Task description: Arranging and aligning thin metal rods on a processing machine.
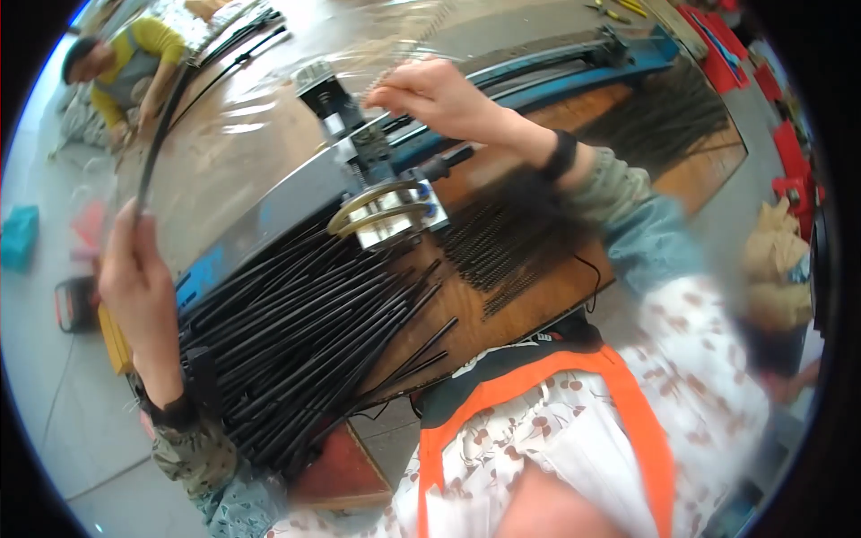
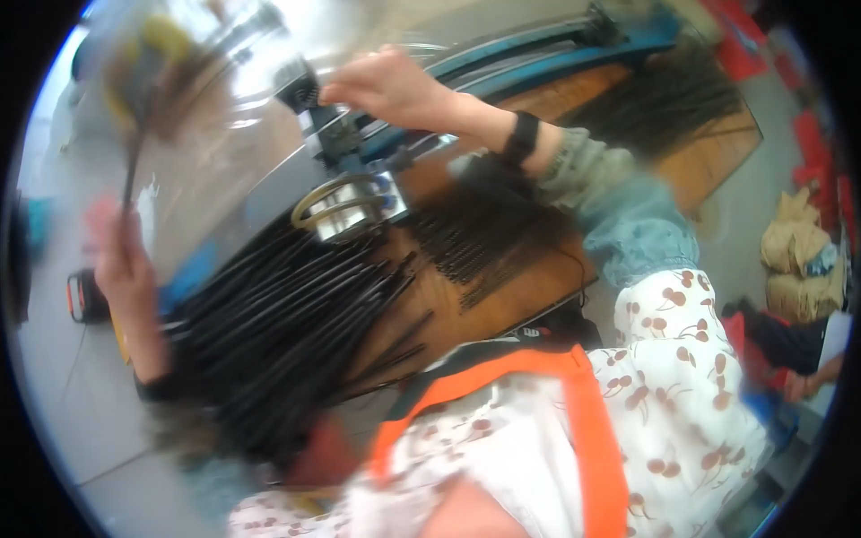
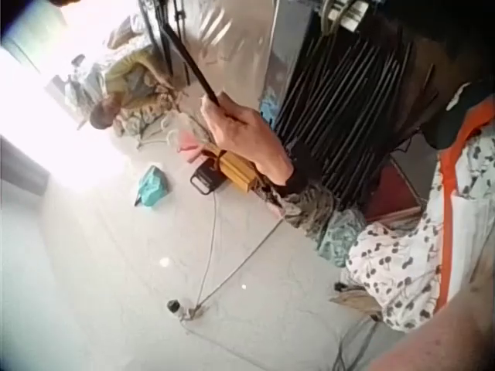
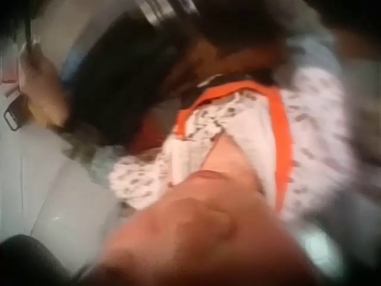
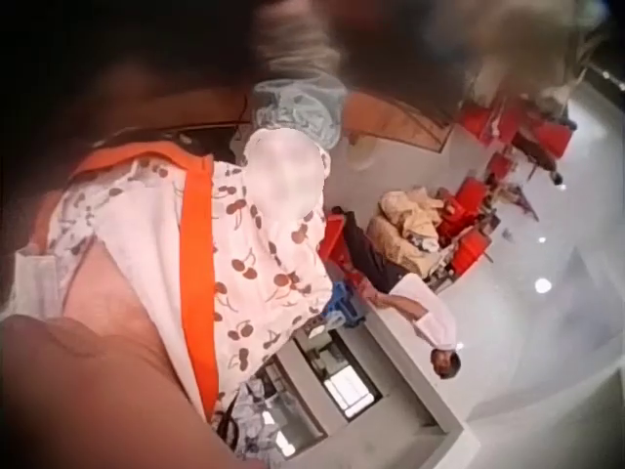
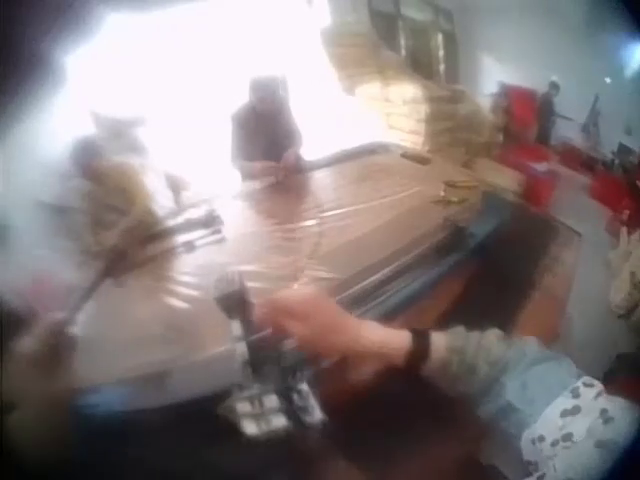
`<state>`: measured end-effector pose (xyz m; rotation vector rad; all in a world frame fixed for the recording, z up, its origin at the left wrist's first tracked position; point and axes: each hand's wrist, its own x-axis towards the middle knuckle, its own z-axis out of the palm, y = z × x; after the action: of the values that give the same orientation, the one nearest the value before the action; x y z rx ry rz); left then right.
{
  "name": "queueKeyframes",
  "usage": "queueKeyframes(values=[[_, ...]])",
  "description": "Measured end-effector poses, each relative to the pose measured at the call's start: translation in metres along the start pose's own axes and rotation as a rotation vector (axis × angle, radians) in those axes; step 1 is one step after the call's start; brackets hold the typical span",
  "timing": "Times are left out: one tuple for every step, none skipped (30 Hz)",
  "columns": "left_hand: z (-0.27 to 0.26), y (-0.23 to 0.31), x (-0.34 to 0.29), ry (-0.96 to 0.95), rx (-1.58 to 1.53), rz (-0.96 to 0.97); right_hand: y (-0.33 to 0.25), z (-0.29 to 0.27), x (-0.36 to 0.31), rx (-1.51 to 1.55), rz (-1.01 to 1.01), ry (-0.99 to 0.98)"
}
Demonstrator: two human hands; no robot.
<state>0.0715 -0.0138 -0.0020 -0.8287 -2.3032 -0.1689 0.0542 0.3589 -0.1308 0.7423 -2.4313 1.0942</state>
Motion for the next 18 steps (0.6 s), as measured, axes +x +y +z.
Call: queueKeyframes(values=[[-0.012, -0.003, -0.012, -0.072, -0.005, -0.115, -0.01, 0.015, 0.02, 0.087, -0.09, 0.047], [-0.019, -0.008, -0.025, -0.14, -0.026, -0.227, -0.011, 0.022, 0.028, 0.088, -0.103, 0.029], [-0.023, -0.014, -0.038, -0.133, -0.027, -0.246, -0.011, 0.027, 0.035, 0.071, -0.099, 0.08], [-0.026, -0.02, -0.05, -0.129, -0.016, -0.257, -0.012, 0.03, 0.04, 0.051, -0.092, 0.134], [-0.04, -0.025, -0.065, -0.127, 0.024, -0.282, -0.018, 0.028, 0.042, 0.343, 0.15, 0.075], [-0.04, -0.031, -0.078, -0.122, 0.027, -0.298, -0.018, 0.032, 0.038, 0.508, 0.271, 0.19], [-0.039, -0.036, -0.089, -0.114, -0.015, -0.344, -0.018, 0.026, 0.034, 0.563, 0.37, 0.193], [-0.041, -0.037, -0.097, -0.112, -0.057, -0.389, -0.026, 0.019, 0.032, 0.621, 0.477, 0.195], [-0.042, -0.035, -0.098, -0.142, -0.051, -0.408, -0.029, 0.019, 0.033, 0.623, 0.479, 0.185], [-0.04, -0.034, -0.1, -0.147, -0.049, -0.415, -0.03, 0.019, 0.034, 0.47, 0.421, 0.095], [-0.037, -0.034, -0.099, -0.143, -0.051, -0.406, -0.031, 0.019, 0.036, 0.316, 0.352, 0.014], [-0.035, -0.034, -0.097, -0.139, -0.052, -0.396, -0.031, 0.023, 0.038, 0.319, 0.346, 0.014], [-0.034, -0.032, -0.092, -0.13, -0.059, -0.369, -0.032, 0.031, 0.042, 0.301, 0.207, -0.044], [-0.031, -0.027, -0.088, -0.126, -0.062, -0.366, -0.029, 0.036, 0.043, 0.273, 0.074, -0.099], [-0.029, -0.023, -0.083, -0.128, -0.091, -0.39, -0.025, 0.038, 0.046, 0.293, 0.049, -0.11], [-0.027, -0.021, -0.081, -0.13, -0.12, -0.413, -0.019, 0.039, 0.047, 0.289, 0.048, -0.109], [-0.028, -0.022, -0.083, -0.13, -0.115, -0.415, -0.019, 0.042, 0.05, 0.15, -0.102, -0.08], [-0.028, -0.024, -0.087, -0.106, -0.112, -0.395, -0.019, 0.044, 0.053, 0.009, -0.251, -0.049]])
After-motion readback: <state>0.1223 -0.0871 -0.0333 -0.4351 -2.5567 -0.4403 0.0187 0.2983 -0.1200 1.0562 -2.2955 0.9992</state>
